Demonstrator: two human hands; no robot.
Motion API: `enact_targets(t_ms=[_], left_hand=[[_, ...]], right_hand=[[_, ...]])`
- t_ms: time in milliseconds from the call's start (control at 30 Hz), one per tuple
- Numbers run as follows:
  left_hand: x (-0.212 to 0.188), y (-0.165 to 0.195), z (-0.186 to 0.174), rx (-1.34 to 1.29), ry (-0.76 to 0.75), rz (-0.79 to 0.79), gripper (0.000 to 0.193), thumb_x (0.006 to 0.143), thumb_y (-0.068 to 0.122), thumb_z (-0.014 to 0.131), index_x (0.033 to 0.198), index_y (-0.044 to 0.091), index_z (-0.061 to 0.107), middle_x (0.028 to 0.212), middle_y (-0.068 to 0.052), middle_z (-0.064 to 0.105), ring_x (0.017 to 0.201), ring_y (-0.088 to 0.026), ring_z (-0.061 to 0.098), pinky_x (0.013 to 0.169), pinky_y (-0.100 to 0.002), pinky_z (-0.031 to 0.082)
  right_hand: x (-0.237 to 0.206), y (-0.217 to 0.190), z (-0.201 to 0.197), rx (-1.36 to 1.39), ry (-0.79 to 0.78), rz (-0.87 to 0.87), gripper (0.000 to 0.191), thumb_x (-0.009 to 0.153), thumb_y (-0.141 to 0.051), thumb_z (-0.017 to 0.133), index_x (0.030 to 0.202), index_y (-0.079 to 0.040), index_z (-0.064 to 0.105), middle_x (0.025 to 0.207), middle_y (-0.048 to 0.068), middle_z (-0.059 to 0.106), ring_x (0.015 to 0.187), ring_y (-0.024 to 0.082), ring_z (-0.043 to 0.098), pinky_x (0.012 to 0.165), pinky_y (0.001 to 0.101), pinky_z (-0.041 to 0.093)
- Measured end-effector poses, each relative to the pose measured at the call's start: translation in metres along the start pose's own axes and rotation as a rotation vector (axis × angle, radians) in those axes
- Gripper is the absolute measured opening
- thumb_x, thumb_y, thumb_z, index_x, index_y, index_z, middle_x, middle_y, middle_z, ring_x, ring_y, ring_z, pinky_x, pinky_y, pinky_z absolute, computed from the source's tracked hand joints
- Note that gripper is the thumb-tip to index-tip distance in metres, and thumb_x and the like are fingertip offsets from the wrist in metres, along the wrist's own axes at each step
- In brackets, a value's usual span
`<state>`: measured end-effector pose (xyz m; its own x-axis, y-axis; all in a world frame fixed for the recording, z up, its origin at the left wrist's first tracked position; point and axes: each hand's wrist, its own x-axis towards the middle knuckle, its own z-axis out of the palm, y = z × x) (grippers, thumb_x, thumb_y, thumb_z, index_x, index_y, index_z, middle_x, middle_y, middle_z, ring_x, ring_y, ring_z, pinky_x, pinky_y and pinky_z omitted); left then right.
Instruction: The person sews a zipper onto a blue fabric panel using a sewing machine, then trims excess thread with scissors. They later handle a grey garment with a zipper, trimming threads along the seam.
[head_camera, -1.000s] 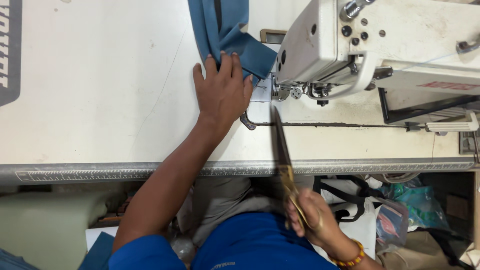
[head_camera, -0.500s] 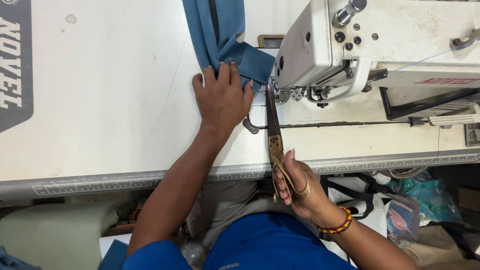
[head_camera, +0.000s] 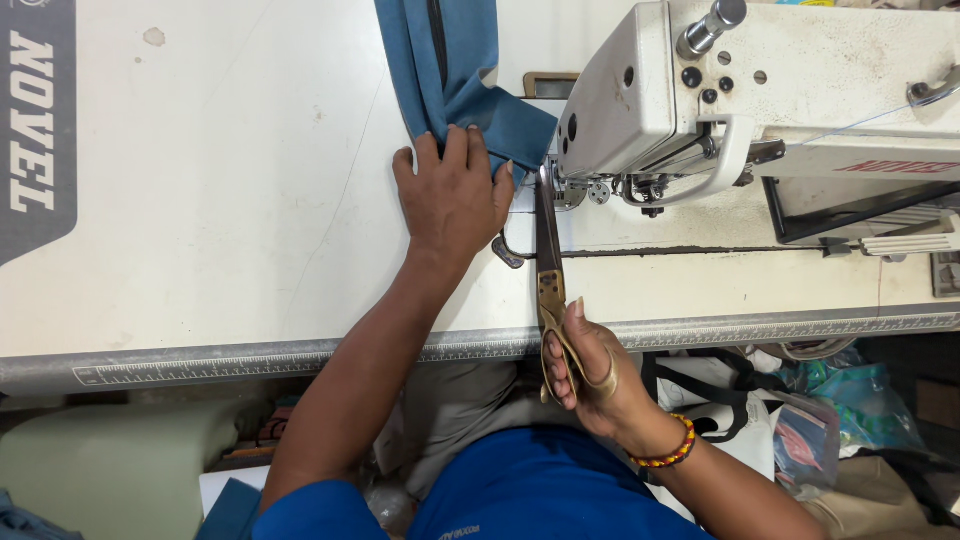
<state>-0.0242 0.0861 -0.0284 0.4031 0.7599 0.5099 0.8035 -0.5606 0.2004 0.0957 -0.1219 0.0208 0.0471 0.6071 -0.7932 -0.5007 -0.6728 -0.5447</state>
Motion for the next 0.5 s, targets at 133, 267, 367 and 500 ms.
enact_targets(t_ms=[133, 267, 367, 500], left_hand=[[0.000, -0.001, 0.001, 0.013, 0.005, 0.003, 0.048, 0.090, 0.040, 0.070, 0.115, 0.000, 0.073, 0.113, -0.010, 0.063, 0.101, -0.032, 0.054, 0.092, -0.053, 0.042], [0.002, -0.006, -0.003, -0.030, -0.049, -0.012, 0.047, 0.091, 0.039, 0.070, 0.117, 0.000, 0.074, 0.112, -0.010, 0.064, 0.105, -0.032, 0.055, 0.093, -0.052, 0.042], [-0.005, -0.021, -0.015, -0.078, -0.087, -0.022, 0.047, 0.087, 0.043, 0.074, 0.111, 0.003, 0.075, 0.115, -0.014, 0.066, 0.114, -0.038, 0.056, 0.091, -0.057, 0.040], [-0.041, -0.051, -0.053, -0.113, -0.112, 0.078, 0.048, 0.082, 0.045, 0.076, 0.111, 0.006, 0.075, 0.129, -0.014, 0.066, 0.128, -0.039, 0.053, 0.101, -0.063, 0.036]], right_hand=[[0.002, 0.004, -0.003, -0.015, -0.018, -0.041, 0.058, 0.096, -0.064, 0.050, 0.074, -0.011, 0.048, 0.056, -0.001, 0.045, 0.041, 0.009, 0.042, 0.036, 0.0230, 0.034], [-0.008, 0.021, -0.024, -0.093, -0.017, -0.054, 0.053, 0.097, -0.057, 0.052, 0.074, -0.010, 0.049, 0.056, 0.000, 0.047, 0.040, 0.009, 0.042, 0.034, 0.0232, 0.034], [-0.026, 0.034, -0.059, -0.199, 0.046, -0.044, 0.044, 0.096, -0.046, 0.058, 0.079, -0.006, 0.054, 0.057, 0.001, 0.050, 0.041, 0.011, 0.045, 0.036, 0.0251, 0.038], [-0.038, 0.024, -0.111, -0.417, 0.274, -0.111, 0.036, 0.091, -0.037, 0.065, 0.086, -0.002, 0.061, 0.058, 0.006, 0.056, 0.042, 0.015, 0.053, 0.037, 0.0286, 0.042]])
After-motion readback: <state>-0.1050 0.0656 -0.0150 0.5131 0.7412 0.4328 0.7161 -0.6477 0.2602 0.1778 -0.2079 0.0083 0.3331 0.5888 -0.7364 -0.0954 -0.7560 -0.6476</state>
